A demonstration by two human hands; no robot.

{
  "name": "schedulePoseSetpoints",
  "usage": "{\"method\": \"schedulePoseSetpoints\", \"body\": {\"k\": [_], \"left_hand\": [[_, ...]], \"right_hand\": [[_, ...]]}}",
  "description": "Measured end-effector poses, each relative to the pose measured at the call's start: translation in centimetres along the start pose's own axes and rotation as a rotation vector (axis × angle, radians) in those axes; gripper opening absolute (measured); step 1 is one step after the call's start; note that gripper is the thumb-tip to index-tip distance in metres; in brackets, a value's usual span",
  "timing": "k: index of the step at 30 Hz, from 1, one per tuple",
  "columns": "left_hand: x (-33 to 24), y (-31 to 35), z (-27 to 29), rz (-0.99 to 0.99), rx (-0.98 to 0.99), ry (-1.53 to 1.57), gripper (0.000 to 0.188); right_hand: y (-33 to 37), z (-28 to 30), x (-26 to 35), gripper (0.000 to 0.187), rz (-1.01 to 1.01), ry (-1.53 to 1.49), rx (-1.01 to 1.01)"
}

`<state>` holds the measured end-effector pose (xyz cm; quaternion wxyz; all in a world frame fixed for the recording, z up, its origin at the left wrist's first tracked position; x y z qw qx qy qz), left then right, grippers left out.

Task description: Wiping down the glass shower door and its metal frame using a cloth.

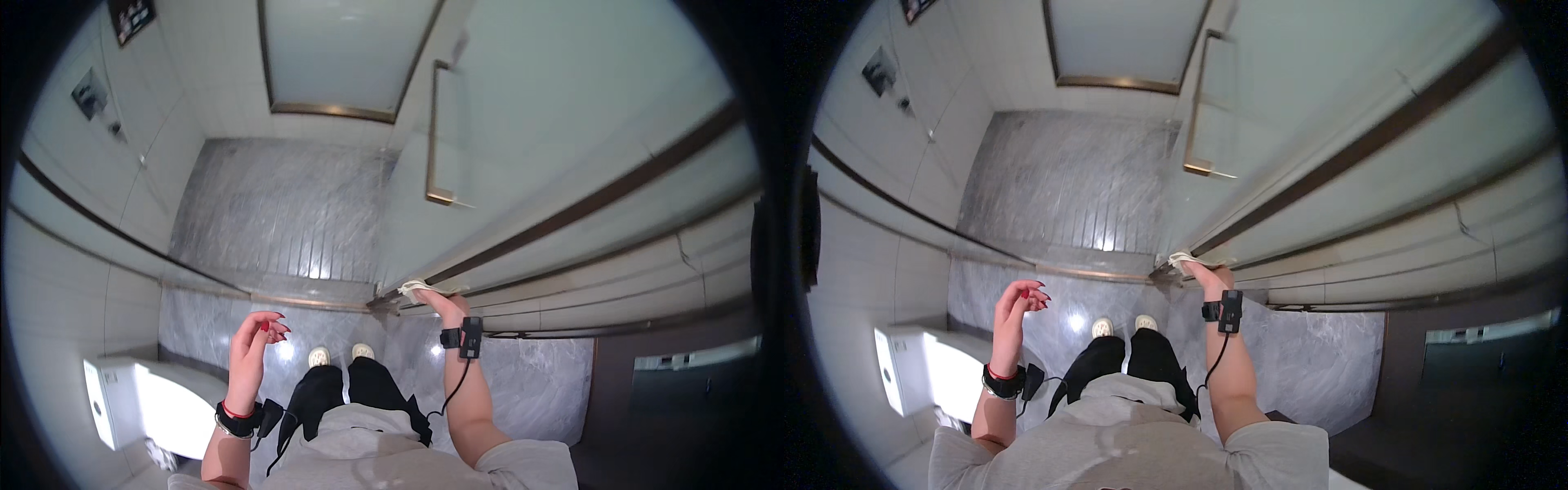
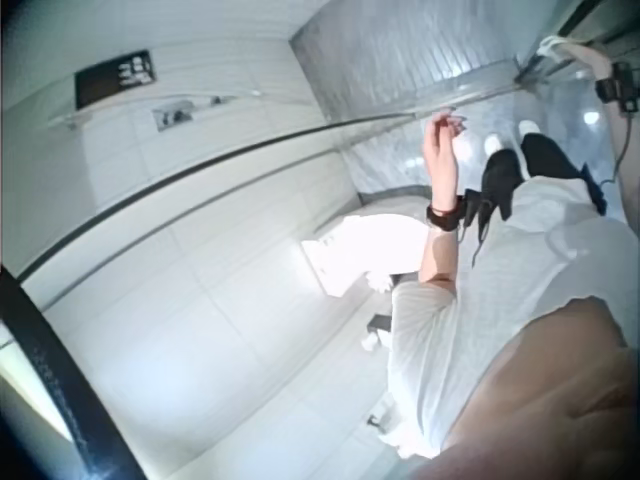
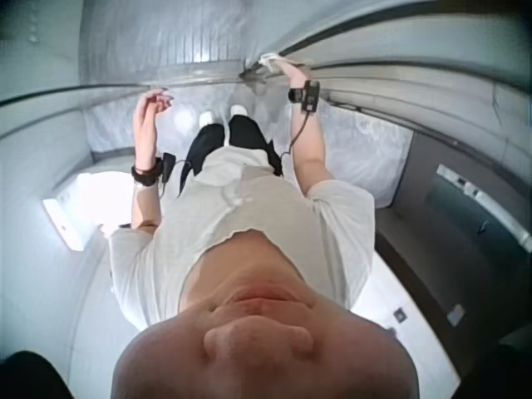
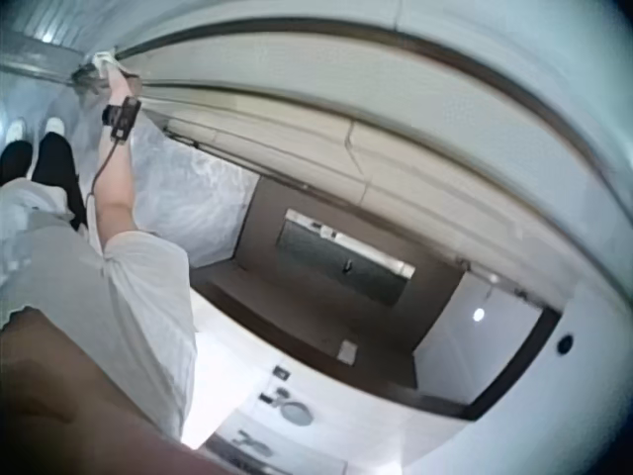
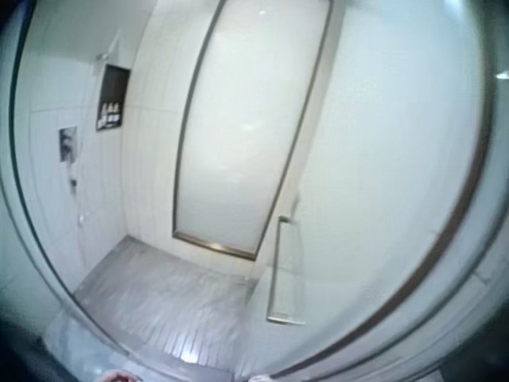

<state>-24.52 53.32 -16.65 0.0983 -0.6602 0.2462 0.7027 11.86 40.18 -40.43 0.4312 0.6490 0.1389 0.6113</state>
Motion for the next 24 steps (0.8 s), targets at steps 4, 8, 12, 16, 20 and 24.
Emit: {"method": "schedulePoseSetpoints", "body": {"k": [4, 8, 12, 16, 20, 24], "left_hand": [[-2.4, -2.4, -3.7, -0.102, 0.182, 0.037, 0.023], [-3.6, -3.6, -8.0, -0.179, 0.393, 0.049, 0.022], [-5.0, -2.9, -10.5, -0.196, 0.494, 0.017, 0.022], [-5.8, -1.9, -14.1, -0.236, 0.687, 0.036, 0.024], [-6.1, -0.1, -19.4, -0.313, 0.890, -0.056, 0.029], [-8.8, 1.8, -23.8, -0.400, 1.036, 0.121, 0.033]], "right_hand": [[13.1, 2.4, 10.3, 0.053, 0.378, -0.512, -0.065], [18.9, 4.8, 14.8, 0.060, 0.619, -0.732, 0.042], [25.9, 5.6, 17.7, 0.053, 0.942, -0.768, -0.039], [30.8, 4.8, 19.5, 0.047, 1.136, -1.012, 0.265], [33.9, 2.7, 19.2, 0.046, 0.898, -1.634, 0.499], [35.7, 0.9, 20.3, 0.056, 0.946, -1.455, 0.616]]}}
Point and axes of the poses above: each hand's wrist, its own y-axis away from the middle knuckle, its own z-axis out of the back of the hand, x = y × z, the point moved 10 cm from there along -y, towards the middle knuckle, and after that the axes turned 3 degrees about x, right-handed, at the moved point
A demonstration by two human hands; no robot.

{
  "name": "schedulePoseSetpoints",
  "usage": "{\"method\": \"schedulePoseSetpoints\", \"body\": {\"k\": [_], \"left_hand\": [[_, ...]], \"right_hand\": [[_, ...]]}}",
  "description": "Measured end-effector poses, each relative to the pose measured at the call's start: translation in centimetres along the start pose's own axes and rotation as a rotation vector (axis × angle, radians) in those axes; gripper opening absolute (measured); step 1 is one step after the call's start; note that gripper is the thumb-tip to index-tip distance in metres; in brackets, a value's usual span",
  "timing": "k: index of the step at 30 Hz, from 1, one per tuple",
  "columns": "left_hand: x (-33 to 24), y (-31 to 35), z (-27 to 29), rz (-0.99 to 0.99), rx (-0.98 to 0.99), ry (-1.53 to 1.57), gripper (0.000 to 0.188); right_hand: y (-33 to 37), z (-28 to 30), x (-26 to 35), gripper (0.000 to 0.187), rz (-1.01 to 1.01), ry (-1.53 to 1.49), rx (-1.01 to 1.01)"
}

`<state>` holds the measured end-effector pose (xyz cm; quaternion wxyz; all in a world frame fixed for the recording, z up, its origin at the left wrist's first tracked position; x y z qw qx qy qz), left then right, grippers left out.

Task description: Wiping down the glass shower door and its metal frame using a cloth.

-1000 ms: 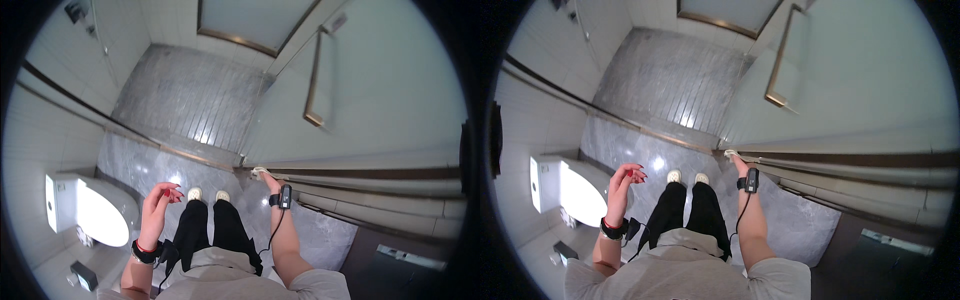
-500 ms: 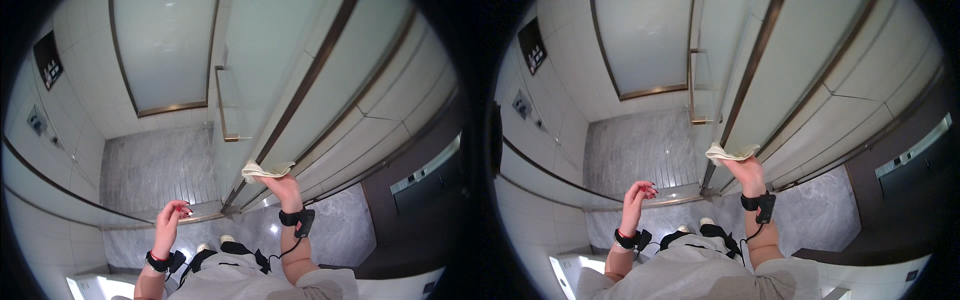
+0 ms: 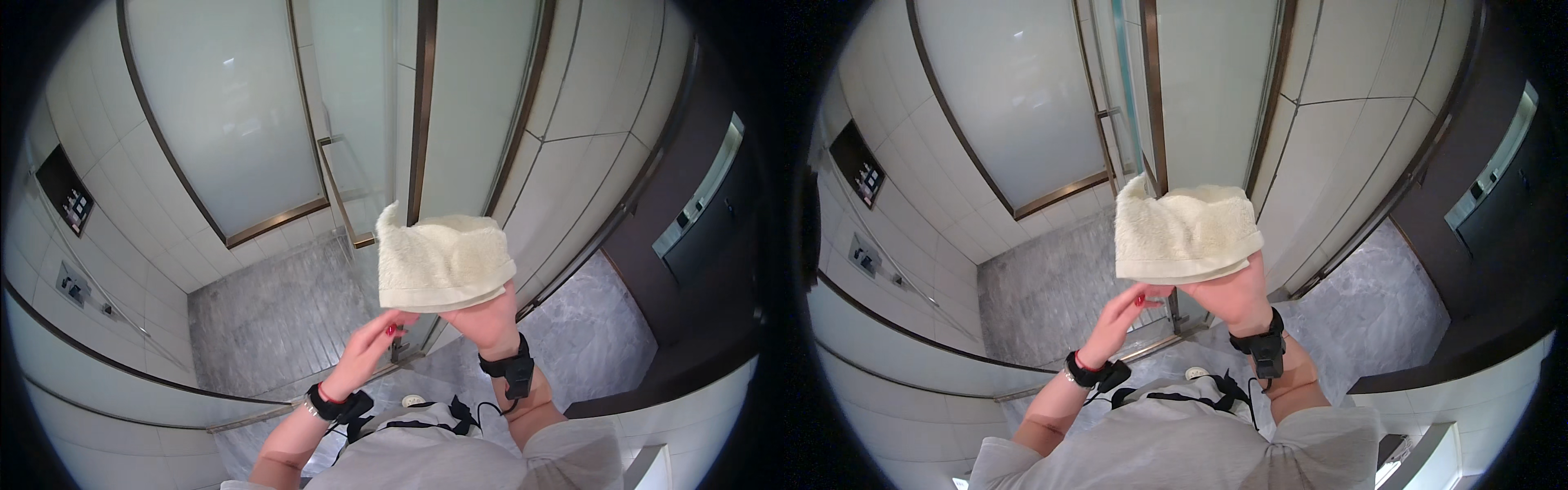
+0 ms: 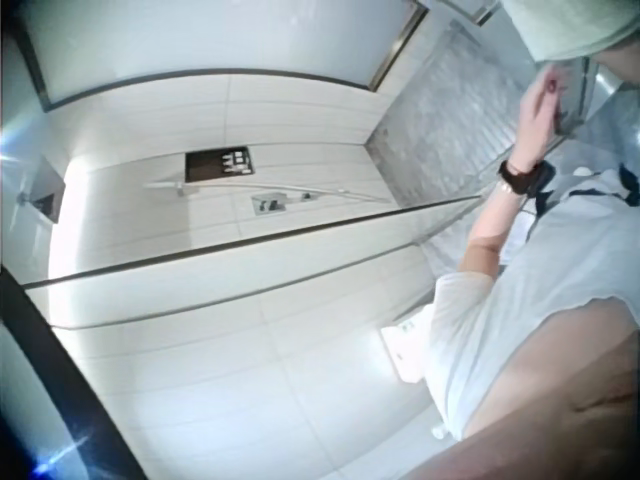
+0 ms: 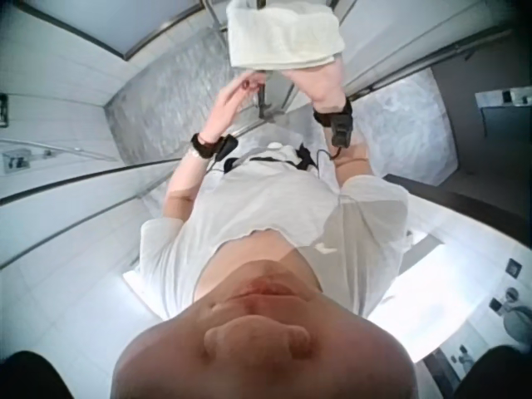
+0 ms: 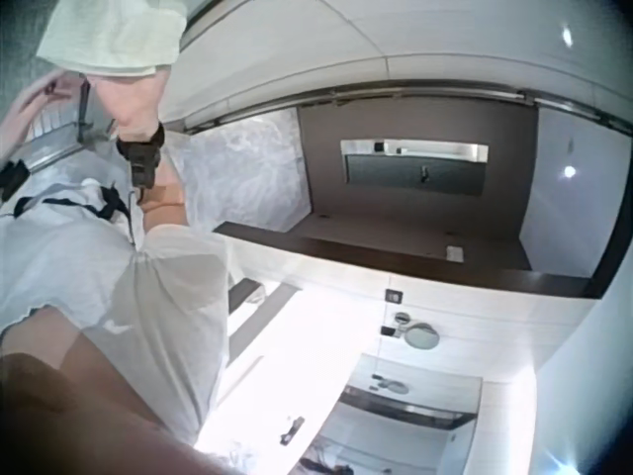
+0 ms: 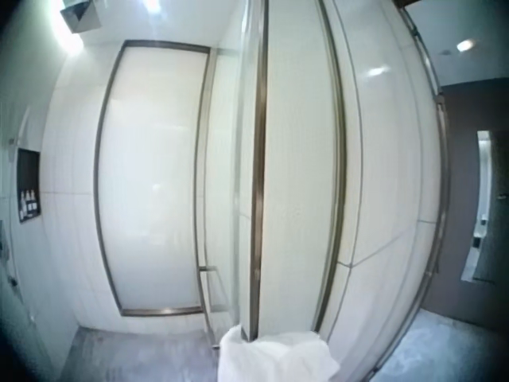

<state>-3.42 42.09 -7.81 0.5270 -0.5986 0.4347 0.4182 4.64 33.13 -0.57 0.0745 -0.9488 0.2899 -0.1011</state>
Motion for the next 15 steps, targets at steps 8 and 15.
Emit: {"method": "schedulePoseSetpoints", "body": {"k": [8, 15], "left_hand": [[0.5, -1.3, 3.2, -0.051, -0.367, 0.224, 0.032], [-3.2, -6.0, 10.7, -0.314, -0.364, -0.866, 0.035]], "right_hand": [[0.1, 2.5, -3.2, 0.066, -0.133, 0.135, -0.026], [2.3, 3.0, 0.0, 0.071, -0.046, 0.152, 0.031]]}}
Point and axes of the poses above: each hand's wrist, its own y-axis away from the middle knuckle, its own z-axis out of the back of the hand, x = y × z, the point moved 10 cm from there along -y, towards the middle knuckle, and after that the axes turned 3 degrees about x, right-handed, at the moved point
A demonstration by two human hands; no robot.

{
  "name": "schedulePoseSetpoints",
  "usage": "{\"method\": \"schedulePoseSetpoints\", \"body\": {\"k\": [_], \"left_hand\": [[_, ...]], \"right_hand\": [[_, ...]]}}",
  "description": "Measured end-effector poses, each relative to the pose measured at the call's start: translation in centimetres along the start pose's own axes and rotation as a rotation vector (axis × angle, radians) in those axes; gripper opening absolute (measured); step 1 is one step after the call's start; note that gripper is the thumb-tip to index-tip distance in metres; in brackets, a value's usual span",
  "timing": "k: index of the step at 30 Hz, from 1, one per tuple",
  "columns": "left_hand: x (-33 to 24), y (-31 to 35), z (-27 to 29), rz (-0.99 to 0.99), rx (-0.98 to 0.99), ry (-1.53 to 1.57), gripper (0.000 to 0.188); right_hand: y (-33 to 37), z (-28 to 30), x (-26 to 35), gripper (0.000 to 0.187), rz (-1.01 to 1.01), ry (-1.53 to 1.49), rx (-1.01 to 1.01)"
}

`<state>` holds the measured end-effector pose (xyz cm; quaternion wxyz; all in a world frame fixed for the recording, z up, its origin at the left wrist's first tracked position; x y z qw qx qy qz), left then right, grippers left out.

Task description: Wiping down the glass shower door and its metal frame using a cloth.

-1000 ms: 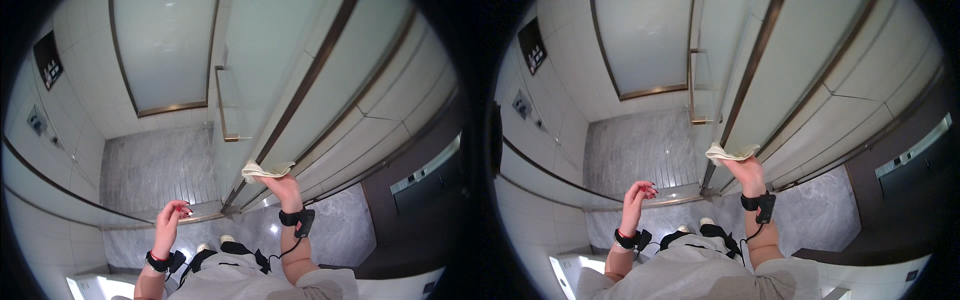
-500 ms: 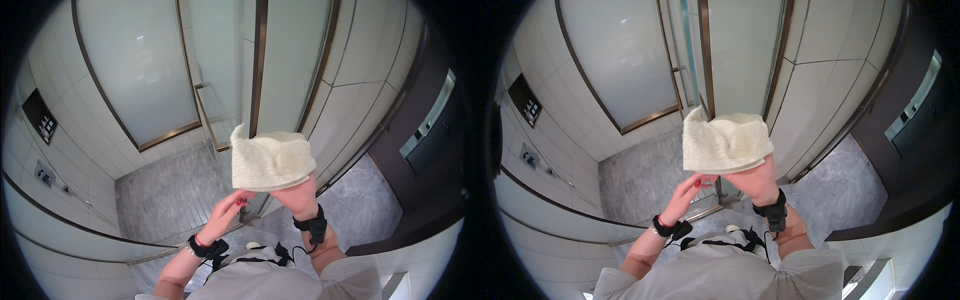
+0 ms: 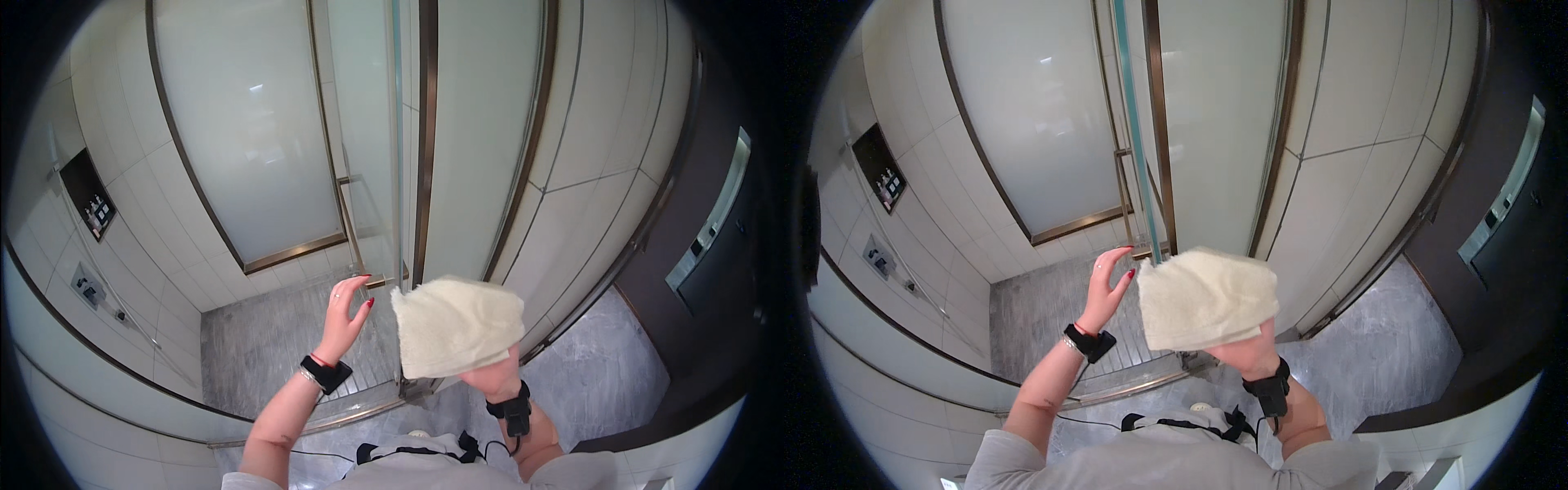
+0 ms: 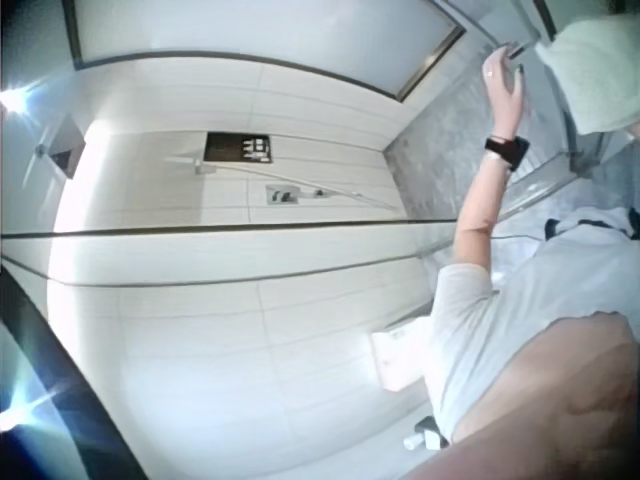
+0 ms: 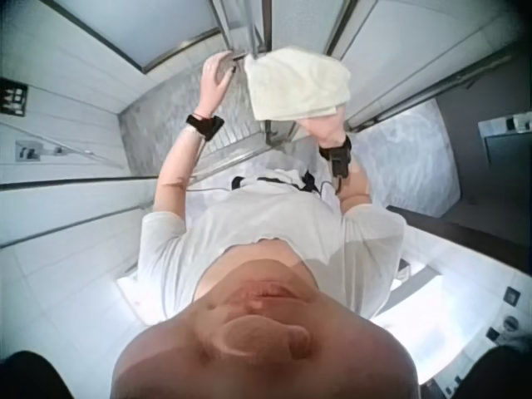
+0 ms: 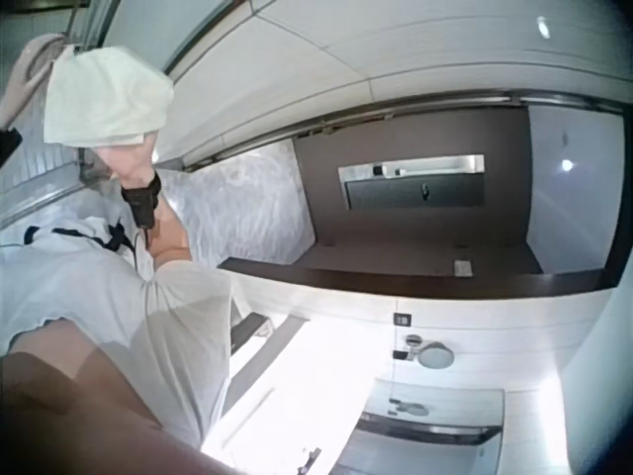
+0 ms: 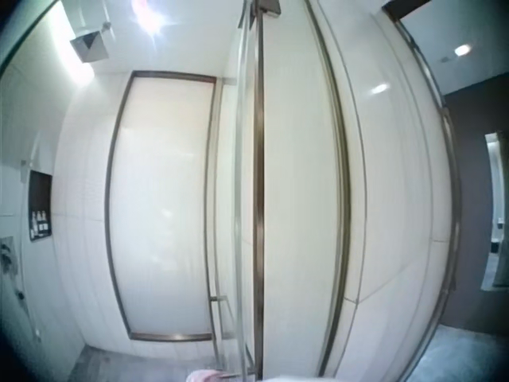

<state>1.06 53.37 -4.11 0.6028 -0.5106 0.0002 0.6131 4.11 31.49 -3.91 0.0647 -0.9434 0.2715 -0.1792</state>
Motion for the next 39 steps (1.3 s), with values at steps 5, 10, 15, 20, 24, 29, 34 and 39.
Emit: {"method": "schedulePoseSetpoints", "body": {"k": [5, 10, 15, 20, 24, 29, 34, 39], "left_hand": [[4.0, -2.2, -3.0, -0.258, 0.334, -0.449, 0.060], [6.0, -4.4, -4.9, -0.444, 0.466, -0.648, 0.063], [7.8, -5.4, -5.3, -0.585, 0.581, -0.614, 0.056], [8.1, -5.8, -6.0, -0.599, 0.678, -0.617, 0.053], [7.6, -5.6, -6.7, -0.616, 0.597, -0.762, 0.043], [7.7, -5.1, -6.6, -0.547, 0.587, -0.935, 0.040], [7.8, -4.5, -6.2, -0.516, 0.557, -0.938, 0.037], [7.2, -4.0, -5.7, -0.517, 0.529, -0.968, 0.035]], "right_hand": [[1.5, 0.9, 1.7, 0.069, 0.066, 0.074, -0.105], [4.6, 3.8, 4.3, 0.067, 0.169, 0.062, -0.235], [6.3, 2.5, 6.2, 0.066, 0.252, 0.027, -0.222], [8.0, 4.5, 7.1, 0.066, 0.299, -0.074, -0.265], [8.9, 5.1, 7.4, 0.063, 0.355, 0.109, -0.325], [8.0, 3.6, 5.9, 0.061, 0.323, 0.140, -0.332], [7.2, 2.1, 4.8, 0.061, 0.273, 0.185, -0.293], [6.5, 2.4, 4.6, 0.060, 0.322, 0.193, -0.271]]}}
Point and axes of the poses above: each hand's wrist, its own y-axis away from the middle knuckle, its own z-axis out of the back of the hand, x = y × z, the point moved 10 cm from there along -y, towards the middle knuckle, and after that the axes turned 3 degrees about x, right-handed, at the moved point
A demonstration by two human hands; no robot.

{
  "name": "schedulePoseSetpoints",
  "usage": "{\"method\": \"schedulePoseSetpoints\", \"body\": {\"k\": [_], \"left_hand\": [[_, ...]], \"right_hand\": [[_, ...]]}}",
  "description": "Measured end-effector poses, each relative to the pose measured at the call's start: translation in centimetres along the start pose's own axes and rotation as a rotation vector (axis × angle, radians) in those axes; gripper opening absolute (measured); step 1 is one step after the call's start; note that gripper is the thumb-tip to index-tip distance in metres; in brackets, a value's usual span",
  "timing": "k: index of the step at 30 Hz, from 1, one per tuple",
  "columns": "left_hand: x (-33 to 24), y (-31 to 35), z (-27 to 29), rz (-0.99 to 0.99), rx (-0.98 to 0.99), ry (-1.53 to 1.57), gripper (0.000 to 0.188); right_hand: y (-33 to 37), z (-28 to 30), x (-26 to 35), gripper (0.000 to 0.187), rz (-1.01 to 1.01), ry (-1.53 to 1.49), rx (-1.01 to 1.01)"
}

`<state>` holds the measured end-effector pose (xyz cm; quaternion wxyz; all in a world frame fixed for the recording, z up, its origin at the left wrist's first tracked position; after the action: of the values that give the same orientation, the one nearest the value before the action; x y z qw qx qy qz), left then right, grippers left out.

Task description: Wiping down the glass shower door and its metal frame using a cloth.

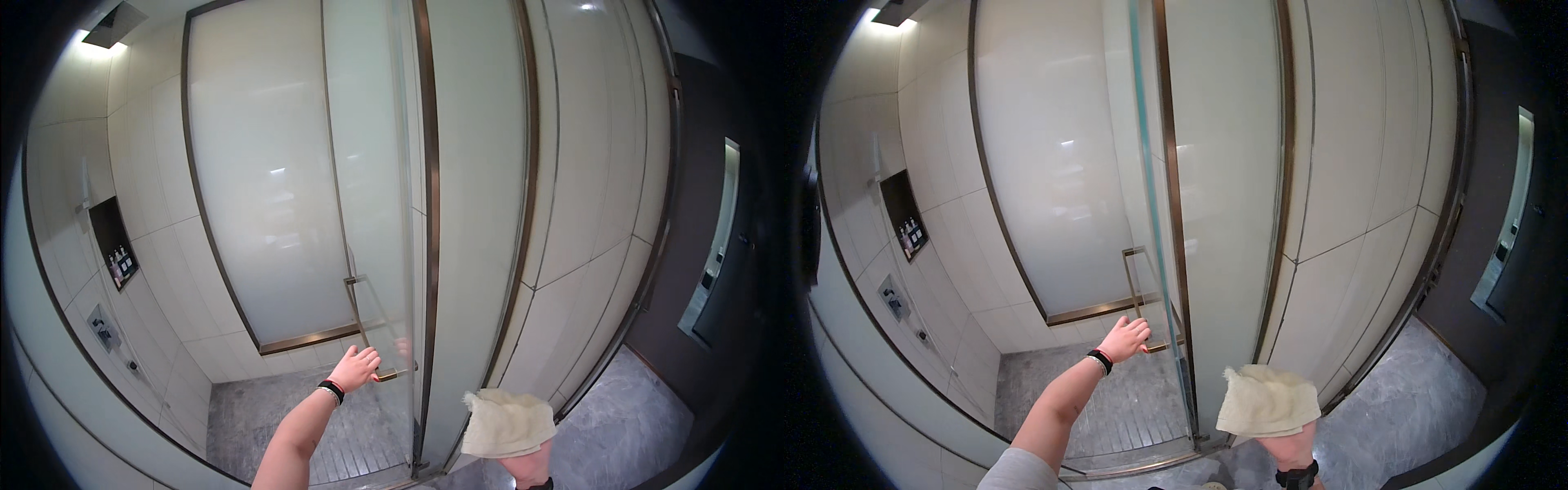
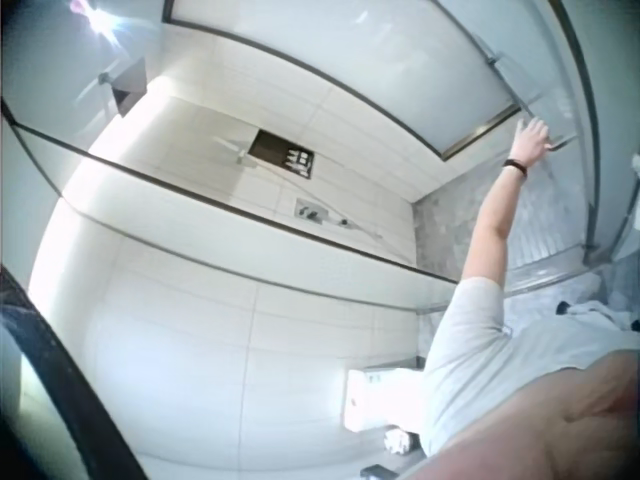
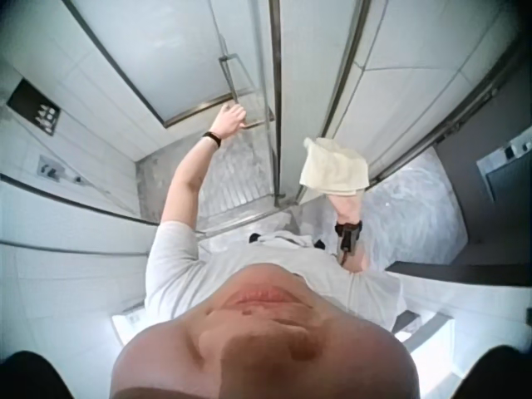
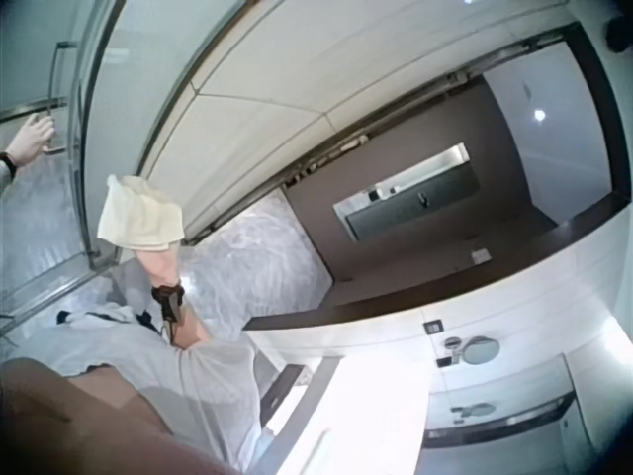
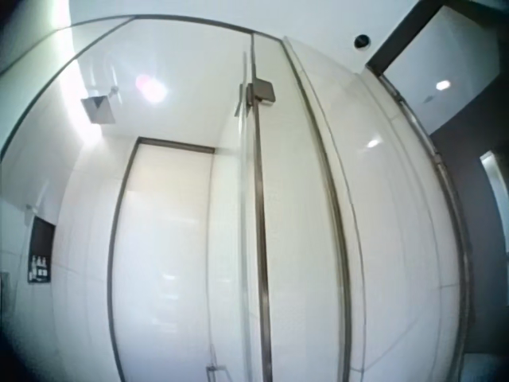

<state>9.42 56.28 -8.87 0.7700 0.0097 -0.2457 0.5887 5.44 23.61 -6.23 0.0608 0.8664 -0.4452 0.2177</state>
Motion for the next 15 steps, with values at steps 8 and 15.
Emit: {"method": "schedulePoseSetpoints", "body": {"k": [8, 15], "left_hand": [[0.0, 1.3, 0.2, 0.061, -0.055, 0.017, 0.034], [0.0, 3.6, 1.0, 0.200, -0.095, 0.026, 0.034]], "right_hand": [[-1.4, 1.5, -0.4, 0.060, -0.018, -0.084, 0.037], [-2.3, -4.4, 1.5, 0.061, 0.062, 0.010, 0.252]]}}
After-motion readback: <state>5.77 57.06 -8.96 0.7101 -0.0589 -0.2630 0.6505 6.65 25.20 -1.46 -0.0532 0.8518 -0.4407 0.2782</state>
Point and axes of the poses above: each hand's wrist, its own y-axis away from the middle knuckle, its own z-axis out of the back of the hand, x = y × z, the point moved 10 cm from there along -y, towards the middle knuckle, and after that the axes turned 3 degrees about x, right-handed, at the moved point
